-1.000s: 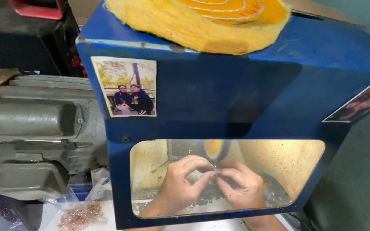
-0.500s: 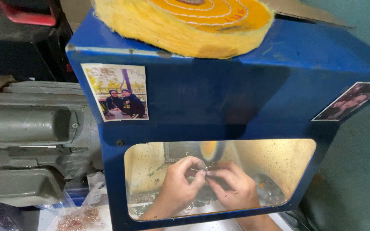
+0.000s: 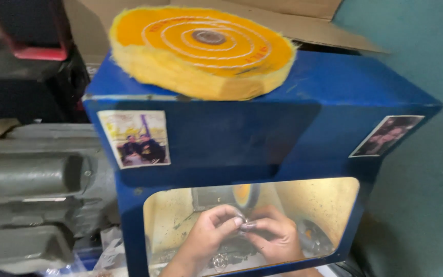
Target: Polishing small metal rings using a bench-mounted polishing wheel inside a protective enclosure.
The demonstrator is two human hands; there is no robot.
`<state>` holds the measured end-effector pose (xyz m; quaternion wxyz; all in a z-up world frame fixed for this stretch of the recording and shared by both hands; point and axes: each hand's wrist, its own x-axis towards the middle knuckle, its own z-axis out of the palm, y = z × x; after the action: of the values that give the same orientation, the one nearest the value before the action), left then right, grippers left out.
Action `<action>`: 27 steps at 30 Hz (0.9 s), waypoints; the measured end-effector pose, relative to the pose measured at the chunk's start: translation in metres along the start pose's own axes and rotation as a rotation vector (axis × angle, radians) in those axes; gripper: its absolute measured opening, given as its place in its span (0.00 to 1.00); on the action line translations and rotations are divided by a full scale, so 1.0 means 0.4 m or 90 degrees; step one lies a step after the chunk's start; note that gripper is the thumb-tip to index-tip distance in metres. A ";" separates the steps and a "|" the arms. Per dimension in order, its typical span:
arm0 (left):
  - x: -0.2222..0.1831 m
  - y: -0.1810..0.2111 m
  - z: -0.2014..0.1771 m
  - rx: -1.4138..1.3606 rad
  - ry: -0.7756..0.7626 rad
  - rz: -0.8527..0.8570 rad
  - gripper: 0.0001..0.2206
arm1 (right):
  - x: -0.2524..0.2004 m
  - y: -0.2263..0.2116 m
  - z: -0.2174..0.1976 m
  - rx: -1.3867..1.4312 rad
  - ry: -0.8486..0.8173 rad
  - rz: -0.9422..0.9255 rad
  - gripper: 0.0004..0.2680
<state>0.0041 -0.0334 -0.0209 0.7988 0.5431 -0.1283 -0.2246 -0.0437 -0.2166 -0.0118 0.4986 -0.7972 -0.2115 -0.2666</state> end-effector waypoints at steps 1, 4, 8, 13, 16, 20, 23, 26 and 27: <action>0.001 0.006 0.004 0.003 -0.009 0.000 0.04 | 0.008 -0.008 -0.004 -0.006 0.008 -0.001 0.05; -0.004 0.024 0.014 0.131 0.054 0.075 0.04 | 0.024 -0.024 -0.012 -0.059 0.034 -0.028 0.03; -0.016 0.055 0.032 0.310 0.070 0.349 0.03 | 0.029 -0.016 -0.001 -0.102 0.066 0.069 0.02; -0.012 0.042 0.036 0.365 0.155 0.423 0.02 | 0.017 0.023 0.019 -0.012 0.085 0.201 0.02; -0.011 0.047 0.034 0.366 0.149 0.451 0.01 | 0.020 0.025 0.026 -0.001 0.094 0.190 0.02; -0.011 0.049 0.033 0.381 0.147 0.456 0.02 | 0.014 0.025 0.025 0.021 0.101 0.219 0.05; -0.013 0.053 0.031 0.389 0.134 0.471 0.04 | -0.001 0.045 0.030 0.052 0.118 0.256 0.05; -0.008 0.041 0.028 0.384 0.149 0.448 0.03 | 0.002 0.051 0.042 0.079 0.138 0.325 0.04; -0.002 0.036 0.028 0.381 0.168 0.423 0.03 | 0.010 0.049 0.044 0.099 0.135 0.356 0.04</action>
<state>0.0015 -0.0378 -0.0034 0.6454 0.7029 -0.2516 0.1616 -0.0251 -0.2085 -0.0290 0.6314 -0.7519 0.0496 -0.1833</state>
